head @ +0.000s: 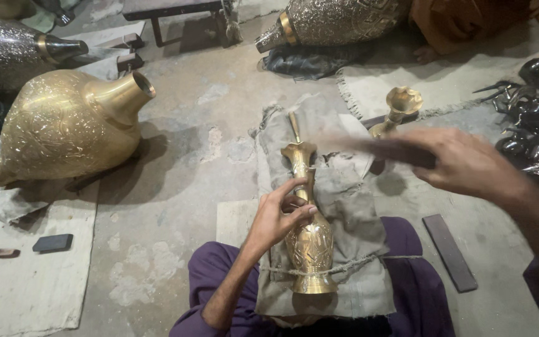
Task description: The person sits on the floor with an engraved brass vase on a cloth pad and decorates its surface by hand, holding a steel chisel against the brass and striking it with a wooden mallet, repositioning the chisel repeatedly over the vase body and neck.
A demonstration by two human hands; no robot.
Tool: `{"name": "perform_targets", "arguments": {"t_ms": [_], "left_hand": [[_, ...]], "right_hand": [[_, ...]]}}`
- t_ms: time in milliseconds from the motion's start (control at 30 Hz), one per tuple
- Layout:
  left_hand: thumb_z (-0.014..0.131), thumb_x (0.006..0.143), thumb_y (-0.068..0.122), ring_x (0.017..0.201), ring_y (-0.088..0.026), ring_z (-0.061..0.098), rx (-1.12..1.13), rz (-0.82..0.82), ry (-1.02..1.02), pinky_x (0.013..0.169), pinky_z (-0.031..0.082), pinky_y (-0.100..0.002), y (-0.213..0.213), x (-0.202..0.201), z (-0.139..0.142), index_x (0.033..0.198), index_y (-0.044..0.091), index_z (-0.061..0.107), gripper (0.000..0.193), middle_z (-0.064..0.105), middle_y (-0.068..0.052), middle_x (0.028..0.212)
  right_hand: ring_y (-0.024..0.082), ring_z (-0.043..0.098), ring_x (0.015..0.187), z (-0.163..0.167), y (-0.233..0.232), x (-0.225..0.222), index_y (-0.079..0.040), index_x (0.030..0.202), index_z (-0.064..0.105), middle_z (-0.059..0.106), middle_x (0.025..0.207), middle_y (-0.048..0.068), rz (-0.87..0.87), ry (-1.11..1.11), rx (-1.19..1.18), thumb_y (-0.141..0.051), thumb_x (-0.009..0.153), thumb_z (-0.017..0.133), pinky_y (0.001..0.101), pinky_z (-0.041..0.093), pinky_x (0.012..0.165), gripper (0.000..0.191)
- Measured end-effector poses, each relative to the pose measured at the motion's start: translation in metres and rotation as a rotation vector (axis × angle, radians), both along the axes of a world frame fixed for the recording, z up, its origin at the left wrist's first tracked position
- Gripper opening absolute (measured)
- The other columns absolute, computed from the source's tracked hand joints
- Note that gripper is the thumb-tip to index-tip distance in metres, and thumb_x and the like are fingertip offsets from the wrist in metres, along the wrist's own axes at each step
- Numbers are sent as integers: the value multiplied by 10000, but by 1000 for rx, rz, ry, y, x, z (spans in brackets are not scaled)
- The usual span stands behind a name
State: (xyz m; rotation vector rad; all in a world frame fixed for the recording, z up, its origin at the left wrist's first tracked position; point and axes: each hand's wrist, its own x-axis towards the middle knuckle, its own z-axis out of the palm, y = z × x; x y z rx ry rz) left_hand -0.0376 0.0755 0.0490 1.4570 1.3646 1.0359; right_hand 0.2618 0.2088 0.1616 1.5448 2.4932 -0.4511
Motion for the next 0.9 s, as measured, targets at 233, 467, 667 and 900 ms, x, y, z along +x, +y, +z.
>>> {"name": "perform_targets", "arguments": {"t_ms": [233,467,667,900], "left_hand": [[782,883,169,831,-178,803,3,3,-20,731,653,-322,-1,1,0,1407,68,566,575,812,-138,899],[790,882,183,851,-182,802,18,-2,6,741,658,-328,3,0,-5,1416,79,562,590,809,-127,925],[797,869,188,850,-187,806,40,1,6,748,657,-336,2,-2,-8,1409,76,577,594,813,-128,917],[824,853,201,881,-191,801,49,17,60,784,650,-344,3,-2,-12,1409,87,584,617,804,-129,939]], "right_hand": [[164,741,851,-6,7,3,-391,1511,494,736,1220,-18,7,61,22,-146,888,699,354,635,733,700],[157,708,878,5,-1,-5,-436,1433,532,745,1192,-8,11,85,100,-175,845,744,386,636,721,678],[154,737,854,12,-6,-4,-470,1501,511,755,1221,-61,-35,-187,-5,-244,1022,584,358,645,698,535],[126,706,787,-7,4,6,-435,1436,540,742,1189,-66,26,-32,92,-137,877,682,306,589,610,649]]}}
